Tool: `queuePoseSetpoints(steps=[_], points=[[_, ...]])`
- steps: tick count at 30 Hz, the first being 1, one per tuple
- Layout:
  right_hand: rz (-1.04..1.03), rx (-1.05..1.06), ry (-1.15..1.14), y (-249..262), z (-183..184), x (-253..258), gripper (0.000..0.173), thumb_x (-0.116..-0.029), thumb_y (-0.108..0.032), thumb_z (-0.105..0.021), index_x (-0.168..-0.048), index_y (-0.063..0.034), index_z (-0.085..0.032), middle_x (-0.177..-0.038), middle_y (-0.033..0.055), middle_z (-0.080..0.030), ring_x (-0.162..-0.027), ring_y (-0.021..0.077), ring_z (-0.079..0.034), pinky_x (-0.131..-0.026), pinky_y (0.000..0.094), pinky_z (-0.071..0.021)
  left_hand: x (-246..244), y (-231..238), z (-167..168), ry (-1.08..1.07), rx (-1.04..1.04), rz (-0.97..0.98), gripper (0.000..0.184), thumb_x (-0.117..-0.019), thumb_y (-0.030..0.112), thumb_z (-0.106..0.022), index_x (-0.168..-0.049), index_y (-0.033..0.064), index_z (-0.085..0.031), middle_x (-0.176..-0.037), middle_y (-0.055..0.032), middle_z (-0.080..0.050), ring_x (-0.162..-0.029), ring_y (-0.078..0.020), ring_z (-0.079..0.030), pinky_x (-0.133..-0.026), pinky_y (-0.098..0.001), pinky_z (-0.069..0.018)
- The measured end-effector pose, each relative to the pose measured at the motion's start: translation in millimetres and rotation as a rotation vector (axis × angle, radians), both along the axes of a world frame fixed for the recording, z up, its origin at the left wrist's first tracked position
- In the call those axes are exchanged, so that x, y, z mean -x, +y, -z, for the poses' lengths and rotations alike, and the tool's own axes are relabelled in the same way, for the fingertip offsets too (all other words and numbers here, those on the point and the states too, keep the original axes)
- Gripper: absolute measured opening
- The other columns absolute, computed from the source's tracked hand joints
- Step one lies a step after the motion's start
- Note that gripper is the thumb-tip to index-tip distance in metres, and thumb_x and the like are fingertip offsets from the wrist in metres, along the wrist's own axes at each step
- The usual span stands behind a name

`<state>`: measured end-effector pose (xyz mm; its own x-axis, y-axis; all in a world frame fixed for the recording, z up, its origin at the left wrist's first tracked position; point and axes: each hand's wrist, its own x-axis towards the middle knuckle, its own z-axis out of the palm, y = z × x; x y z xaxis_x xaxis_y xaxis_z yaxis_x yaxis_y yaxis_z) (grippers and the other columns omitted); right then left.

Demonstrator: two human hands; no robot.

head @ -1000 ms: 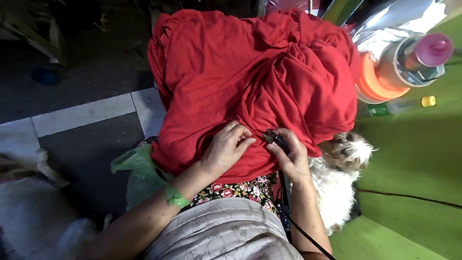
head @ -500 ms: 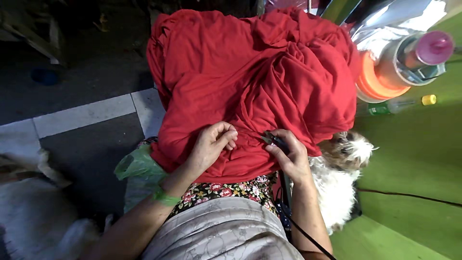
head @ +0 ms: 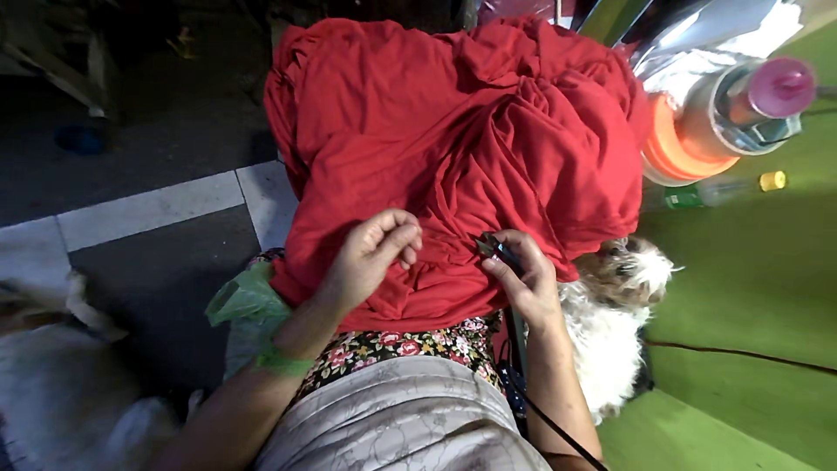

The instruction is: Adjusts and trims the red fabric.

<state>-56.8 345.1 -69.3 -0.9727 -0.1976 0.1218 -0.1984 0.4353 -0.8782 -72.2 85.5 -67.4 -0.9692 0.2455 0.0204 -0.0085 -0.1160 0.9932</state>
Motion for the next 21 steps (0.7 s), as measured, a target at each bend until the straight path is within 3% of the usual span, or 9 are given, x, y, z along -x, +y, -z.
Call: queuePoseSetpoints(steps=[4, 12, 14, 17, 21], points=[[0.001, 0.009, -0.014, 0.8, 1.5, 0.2, 0.028, -0.0934, -0.011, -0.065, -0.119, 0.0007, -0.064, -0.104, 0.0031, -0.070, -0.091, -0.0013, -0.065, -0.080, 0.0189, -0.0555, 4.9, -18.3, -7.9, -0.013, -0.083, -0.130, 0.020, -0.1069, 0.013, -0.046, -0.099, 0.0190, -0.063, -0.081, 0.0124, -0.062, -0.065, 0.0035, -0.056, -0.061, -0.0109, -0.0488], [0.009, 0.059, -0.040, 2.3, 3.8, 0.7, 0.029, -0.0920, -0.011, -0.066, -0.119, -0.0012, -0.063, -0.102, -0.0013, -0.070, -0.089, -0.0029, -0.065, -0.078, 0.0182, -0.0554, -9.3, -16.6, -13.3, -0.009, 0.059, -0.065, 0.013, -0.1048, 0.011, -0.051, -0.101, 0.0104, -0.063, -0.077, 0.0089, -0.062, -0.063, 0.0023, -0.058, -0.059, -0.0116, -0.0505], [0.004, 0.072, -0.025, 2.5, 6.2, 1.2, 0.027, -0.0921, -0.011, -0.066, -0.118, -0.0021, -0.063, -0.103, -0.0020, -0.070, -0.090, -0.0024, -0.065, -0.079, 0.0188, -0.0560, -10.4, -13.7, -16.1, 0.025, 0.222, -0.105, 0.011, -0.1032, 0.010, -0.055, -0.102, 0.0045, -0.065, -0.079, 0.0056, -0.063, -0.064, 0.0027, -0.059, -0.060, -0.0122, -0.0517], [0.008, 0.058, -0.020, 2.3, 6.8, 1.7, 0.027, -0.0924, -0.013, -0.065, -0.118, -0.0027, -0.063, -0.103, -0.0024, -0.070, -0.090, -0.0020, -0.065, -0.079, 0.0193, -0.0562, -10.5, -1.5, -10.5, 0.111, 0.532, -0.118, 0.014, -0.0989, 0.011, -0.064, -0.102, 0.0005, -0.073, -0.091, -0.0070, -0.068, -0.074, -0.0062, -0.065, -0.069, -0.0211, -0.0571], [0.010, 0.051, -0.017, 2.4, 5.6, 1.9, 0.028, -0.0922, -0.013, -0.064, -0.118, -0.0014, -0.063, -0.103, -0.0010, -0.069, -0.092, -0.0003, -0.066, -0.081, 0.0209, -0.0565, -3.7, 18.7, 20.0, 0.368, 0.675, -0.126, 0.011, -0.0921, 0.009, -0.070, -0.096, 0.0015, -0.077, -0.089, -0.0138, -0.071, -0.082, -0.0214, -0.068, -0.078, -0.0319, -0.0563]])
